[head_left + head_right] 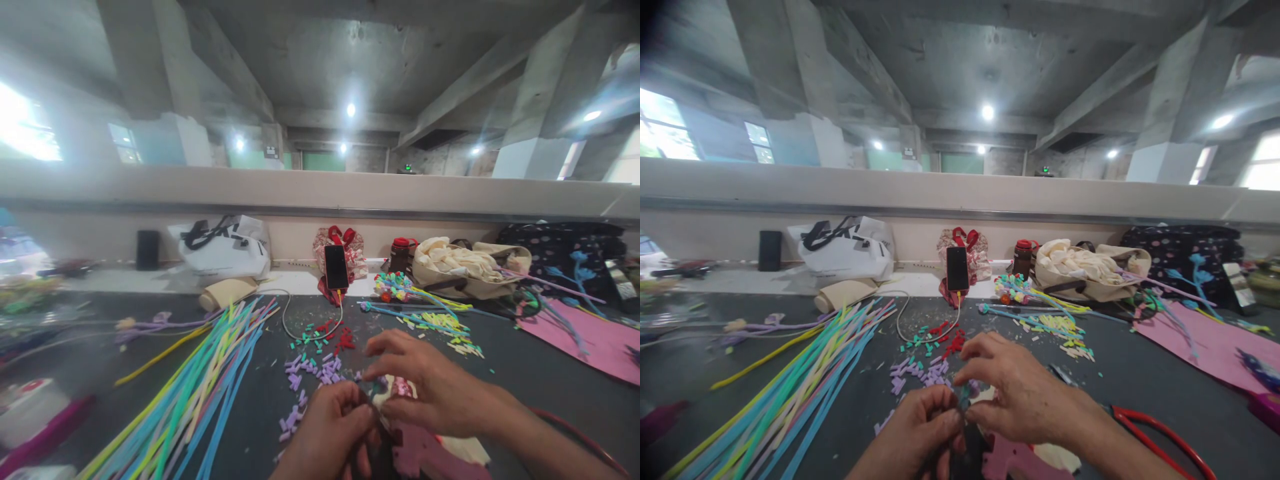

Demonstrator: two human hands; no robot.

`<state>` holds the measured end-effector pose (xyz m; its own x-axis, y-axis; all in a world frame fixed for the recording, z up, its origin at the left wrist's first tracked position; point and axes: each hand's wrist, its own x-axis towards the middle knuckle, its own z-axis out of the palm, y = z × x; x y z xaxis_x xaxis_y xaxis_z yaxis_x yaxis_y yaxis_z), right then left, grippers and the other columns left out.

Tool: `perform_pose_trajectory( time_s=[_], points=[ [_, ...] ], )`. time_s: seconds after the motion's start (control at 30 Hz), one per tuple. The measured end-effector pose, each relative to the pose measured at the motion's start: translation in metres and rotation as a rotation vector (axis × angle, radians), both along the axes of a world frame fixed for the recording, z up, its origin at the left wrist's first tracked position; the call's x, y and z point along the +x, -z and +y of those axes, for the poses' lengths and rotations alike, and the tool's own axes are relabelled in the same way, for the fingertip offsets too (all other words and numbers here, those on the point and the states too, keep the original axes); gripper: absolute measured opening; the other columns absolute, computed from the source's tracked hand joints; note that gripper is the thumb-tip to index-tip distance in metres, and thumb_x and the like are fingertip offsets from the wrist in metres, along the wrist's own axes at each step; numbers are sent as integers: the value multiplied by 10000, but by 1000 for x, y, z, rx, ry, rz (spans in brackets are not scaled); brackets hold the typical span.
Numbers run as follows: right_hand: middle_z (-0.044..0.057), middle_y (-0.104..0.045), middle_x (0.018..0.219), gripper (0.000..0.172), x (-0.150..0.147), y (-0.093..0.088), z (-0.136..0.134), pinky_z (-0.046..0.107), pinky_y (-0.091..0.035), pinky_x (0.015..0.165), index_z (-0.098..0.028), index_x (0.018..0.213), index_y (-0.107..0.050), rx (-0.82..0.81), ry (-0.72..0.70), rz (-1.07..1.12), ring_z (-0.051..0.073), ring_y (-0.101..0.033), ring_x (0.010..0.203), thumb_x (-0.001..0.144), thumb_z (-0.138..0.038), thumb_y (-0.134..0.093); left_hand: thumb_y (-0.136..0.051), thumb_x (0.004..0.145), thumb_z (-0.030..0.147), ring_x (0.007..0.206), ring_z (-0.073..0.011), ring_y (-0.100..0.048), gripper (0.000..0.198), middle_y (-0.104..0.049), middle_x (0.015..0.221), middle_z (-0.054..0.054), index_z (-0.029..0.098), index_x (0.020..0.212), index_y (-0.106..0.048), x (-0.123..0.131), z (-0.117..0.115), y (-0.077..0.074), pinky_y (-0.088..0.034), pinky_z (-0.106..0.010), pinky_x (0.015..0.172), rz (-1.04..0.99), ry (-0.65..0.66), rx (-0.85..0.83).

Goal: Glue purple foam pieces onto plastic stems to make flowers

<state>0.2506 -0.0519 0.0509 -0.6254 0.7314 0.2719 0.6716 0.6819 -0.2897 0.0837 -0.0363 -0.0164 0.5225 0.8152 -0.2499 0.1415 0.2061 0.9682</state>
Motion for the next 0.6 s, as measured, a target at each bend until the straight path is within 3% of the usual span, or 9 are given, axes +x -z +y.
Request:
perform_pose_trajectory(
  time_s=[0.23,0.43,0.5,0.57,0.6],
  points=[
    [29,-528,1063,302,-3,3,1,282,-372,855,-236,1007,-601,-13,8,16,153,-475,1000,710,-183,-609,-494,672,269,275,-56,-412,123,-478,365,62,163,612,-486,0,0,1,-247,-123,268,-3,-6,-5],
    [45,-500,1146,397,5,-5,-4,290,-363,884,-236,1118,-516,4,66,159,172,-458,1052,730,-173,-571,-539,657,327,304,-49,-457,183,-584,508,14,152,623,-494,-4,5,6,-278,-119,267,-118,27,-67],
    [39,-562,1038,275,15,1,-12,264,-412,793,-231,1035,-548,2,180,184,172,-518,953,761,-214,-548,-568,649,376,292,-45,-445,244,-602,528,2,155,603,-476,-5,8,8,-273,-124,256,-201,23,-102],
    [9,-606,787,105,25,16,-22,222,-436,610,-221,856,-584,-74,306,114,148,-569,717,797,-241,-500,-592,642,402,286,-40,-437,280,-620,551,-12,148,603,-480,-7,10,9,-263,-127,250,-273,8,-119],
    [6,-604,729,98,30,26,-28,220,-433,581,-213,792,-585,-108,341,51,146,-570,665,796,-240,-490,-594,647,410,278,-35,-425,290,-621,545,-14,142,610,-489,-7,11,10,-253,-126,249,-299,-2,-120]
  ],
)
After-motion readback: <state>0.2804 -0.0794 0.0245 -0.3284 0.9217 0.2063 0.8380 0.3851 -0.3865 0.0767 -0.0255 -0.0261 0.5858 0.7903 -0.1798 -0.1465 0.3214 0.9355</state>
